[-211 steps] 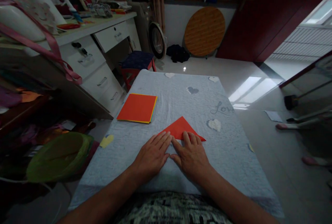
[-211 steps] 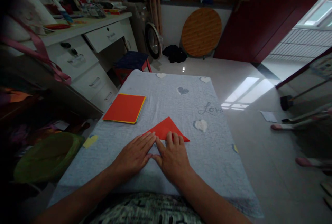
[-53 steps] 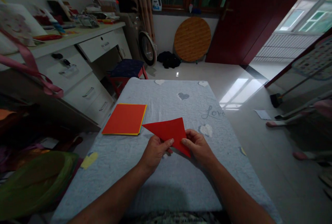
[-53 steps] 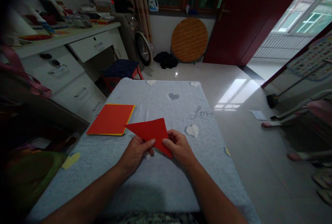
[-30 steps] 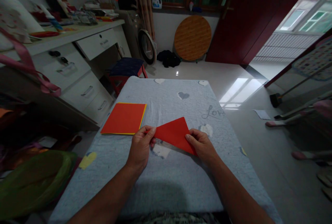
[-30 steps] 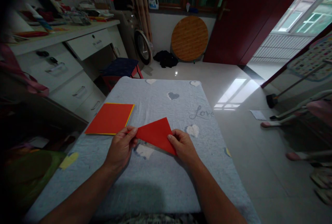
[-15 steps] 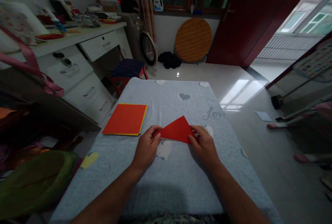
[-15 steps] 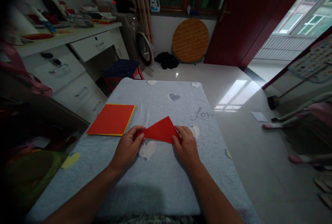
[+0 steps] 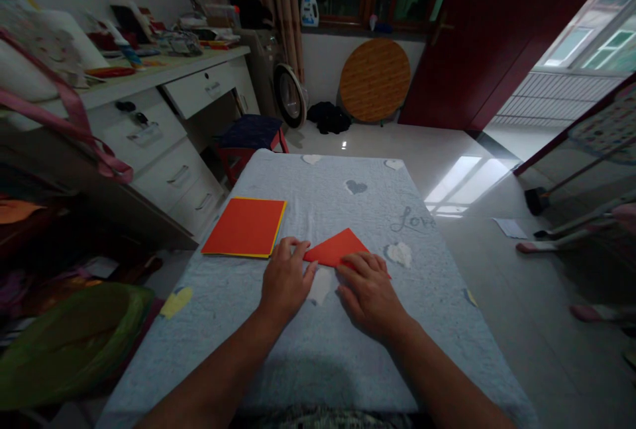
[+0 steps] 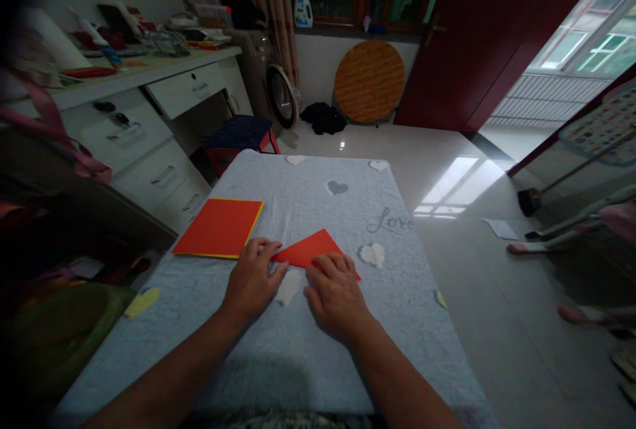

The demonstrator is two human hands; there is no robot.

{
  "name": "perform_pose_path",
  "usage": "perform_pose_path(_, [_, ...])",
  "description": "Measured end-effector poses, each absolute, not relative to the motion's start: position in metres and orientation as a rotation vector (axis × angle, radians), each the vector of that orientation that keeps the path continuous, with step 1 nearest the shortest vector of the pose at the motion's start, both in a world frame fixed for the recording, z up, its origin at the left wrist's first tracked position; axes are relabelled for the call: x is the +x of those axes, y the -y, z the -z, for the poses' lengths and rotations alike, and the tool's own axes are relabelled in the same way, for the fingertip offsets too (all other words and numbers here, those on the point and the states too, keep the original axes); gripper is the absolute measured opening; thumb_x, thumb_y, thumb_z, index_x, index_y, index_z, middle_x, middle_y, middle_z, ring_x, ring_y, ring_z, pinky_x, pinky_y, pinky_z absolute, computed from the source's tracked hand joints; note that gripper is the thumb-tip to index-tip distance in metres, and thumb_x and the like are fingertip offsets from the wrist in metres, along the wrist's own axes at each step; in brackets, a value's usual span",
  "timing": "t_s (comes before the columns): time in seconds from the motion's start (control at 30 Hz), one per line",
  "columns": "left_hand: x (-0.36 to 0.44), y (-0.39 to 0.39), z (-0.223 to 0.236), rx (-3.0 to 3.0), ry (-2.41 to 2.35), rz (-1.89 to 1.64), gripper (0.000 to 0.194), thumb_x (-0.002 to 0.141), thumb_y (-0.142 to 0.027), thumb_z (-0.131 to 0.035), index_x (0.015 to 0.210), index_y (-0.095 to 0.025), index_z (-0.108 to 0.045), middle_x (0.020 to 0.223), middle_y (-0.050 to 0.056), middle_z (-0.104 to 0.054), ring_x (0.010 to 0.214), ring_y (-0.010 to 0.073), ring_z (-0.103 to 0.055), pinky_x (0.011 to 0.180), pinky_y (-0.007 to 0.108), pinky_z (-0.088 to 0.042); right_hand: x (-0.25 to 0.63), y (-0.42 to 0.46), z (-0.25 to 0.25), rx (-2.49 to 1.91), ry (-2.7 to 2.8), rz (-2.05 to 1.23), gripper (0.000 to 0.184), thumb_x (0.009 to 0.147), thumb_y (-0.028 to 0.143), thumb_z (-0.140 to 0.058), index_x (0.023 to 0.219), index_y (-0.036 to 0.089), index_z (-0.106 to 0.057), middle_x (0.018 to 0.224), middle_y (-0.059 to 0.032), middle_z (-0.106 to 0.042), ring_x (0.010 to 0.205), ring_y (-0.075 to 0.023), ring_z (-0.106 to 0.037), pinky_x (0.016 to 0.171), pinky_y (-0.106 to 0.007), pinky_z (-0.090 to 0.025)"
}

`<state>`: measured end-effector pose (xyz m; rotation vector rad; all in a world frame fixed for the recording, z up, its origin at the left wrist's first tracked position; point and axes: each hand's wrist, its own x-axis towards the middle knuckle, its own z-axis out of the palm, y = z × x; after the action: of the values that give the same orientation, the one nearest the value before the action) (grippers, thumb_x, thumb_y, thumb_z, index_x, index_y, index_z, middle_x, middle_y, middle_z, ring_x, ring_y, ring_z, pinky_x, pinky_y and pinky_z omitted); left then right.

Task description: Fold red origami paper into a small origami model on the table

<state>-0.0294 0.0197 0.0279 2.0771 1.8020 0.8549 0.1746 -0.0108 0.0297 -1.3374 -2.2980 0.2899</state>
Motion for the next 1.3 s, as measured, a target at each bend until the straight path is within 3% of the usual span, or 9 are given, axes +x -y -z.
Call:
perform_pose_path(0.07, [-0.026, -0.013, -0.032, 2.343, -1.839, -0.713, 0.026, 0.087, -0.018, -0.058, 0.111, -0.021, -0.067, 0.119, 0.012, -0.058, 0.105, 0.0290, -0.056, 0.095, 0.045, -0.046, 0.169, 0.013, -0.034, -1.367, 2.391, -0.328, 0.030, 0.092, 0.032, -0.058, 0.120, 0.024, -0.062, 0.119, -0.0081, -0.062, 0.111, -0.0280, -0.049, 0.101, -0.046, -0.033])
perform_pose_path(0.17, [-0.020, -0.005, -0.036, 2.573, -1.655, -0.412, 0.028, 0.090, -0.011, -0.053, 0.111, -0.023, -0.068, 0.108, 0.009, -0.062, 0.095, 0.0257, -0.056, 0.085, 0.040, -0.049, 0.165, 0.013, -0.036, -1.426, 2.438, -0.326, 0.037, 0.092, 0.037, -0.059, 0.127, 0.025, -0.059, 0.118, -0.0078, -0.061, 0.107, -0.0275, -0.049, 0.099, -0.045, -0.034])
perform_pose_path(0.4, [-0.016, 0.007, -0.038, 2.691, -1.642, -0.114, 0.024, 0.095, -0.020, -0.054, 0.117, -0.017, -0.064, 0.107, 0.010, -0.066, 0.097, 0.0284, -0.056, 0.079, 0.041, -0.046, 0.165, 0.012, -0.035, -1.465, 2.480, -0.270, 0.041, 0.092, 0.044, -0.061, 0.129, 0.028, -0.058, 0.124, -0.0081, -0.060, 0.111, -0.0288, -0.049, 0.102, -0.046, -0.032])
perform_pose_path(0.53, [-0.022, 0.014, -0.039, 2.678, -1.763, -0.069, 0.032, 0.093, -0.026, -0.061, 0.123, -0.014, -0.061, 0.113, 0.012, -0.065, 0.099, 0.0298, -0.056, 0.080, 0.042, -0.044, 0.177, 0.016, -0.039, -1.525, 2.469, -0.246, 0.037, 0.091, 0.042, -0.062, 0.125, 0.026, -0.062, 0.123, -0.0084, -0.062, 0.116, -0.0304, -0.049, 0.105, -0.049, -0.030])
perform_pose_path(0.77, [-0.027, 0.017, -0.040, 2.626, -1.835, 0.018, 0.030, 0.093, -0.032, -0.061, 0.117, -0.015, -0.063, 0.115, 0.013, -0.065, 0.100, 0.0293, -0.056, 0.081, 0.041, -0.044, 0.228, 0.040, -0.034, -1.647, 2.394, -0.069, 0.034, 0.090, 0.036, -0.064, 0.122, 0.027, -0.066, 0.126, -0.0103, -0.063, 0.124, -0.0347, -0.046, 0.109, -0.057, -0.027])
perform_pose_path(0.93, [-0.023, 0.016, -0.043, 2.570, -1.878, 0.025, 0.030, 0.093, -0.036, -0.061, 0.111, -0.012, -0.064, 0.109, 0.015, -0.064, 0.099, 0.0303, -0.056, 0.081, 0.041, -0.045, 0.258, 0.060, -0.026, -1.692, 2.325, -0.008, 0.035, 0.089, 0.034, -0.063, 0.124, 0.030, -0.067, 0.127, -0.0106, -0.064, 0.122, -0.0351, -0.049, 0.106, -0.058, -0.031])
perform_pose_path(1.03, [-0.024, 0.017, -0.044, 2.546, -1.909, 0.028, 0.035, 0.092, -0.038, -0.061, 0.114, -0.011, -0.063, 0.107, 0.015, -0.063, 0.100, 0.0308, -0.056, 0.081, 0.041, -0.045, 0.265, 0.062, -0.027, -1.692, 2.270, -0.041, 0.030, 0.090, 0.034, -0.062, 0.119, 0.029, -0.069, 0.124, -0.0104, -0.066, 0.119, -0.0339, -0.052, 0.103, -0.055, -0.035])
perform_pose_path(1.17, [-0.026, 0.015, -0.047, 2.528, -1.934, -0.009, 0.036, 0.091, -0.042, -0.060, 0.109, -0.011, -0.062, 0.102, 0.014, -0.061, 0.099, 0.0309, -0.056, 0.083, 0.041, -0.047, 0.259, 0.041, -0.035, -1.689, 2.215, -0.220, 0.020, 0.094, 0.031, -0.056, 0.096, 0.024, -0.074, 0.111, -0.0094, -0.069, 0.106, -0.0278, -0.059, 0.095, -0.045, -0.042])
perform_pose_path(1.3, [-0.020, 0.002, -0.044, 2.524, -1.850, -0.202, 0.038, 0.090, -0.036, -0.060, 0.119, -0.012, -0.057, 0.113, 0.014, -0.061, 0.105, 0.0301, -0.056, 0.091, 0.042, -0.047, 0.234, 0.004, -0.046, -1.780, 2.200, -0.290, 0.025, 0.090, 0.027, -0.059, 0.110, 0.016, -0.069, 0.107, -0.0137, -0.067, 0.100, -0.0275, -0.060, 0.088, -0.039, -0.045])
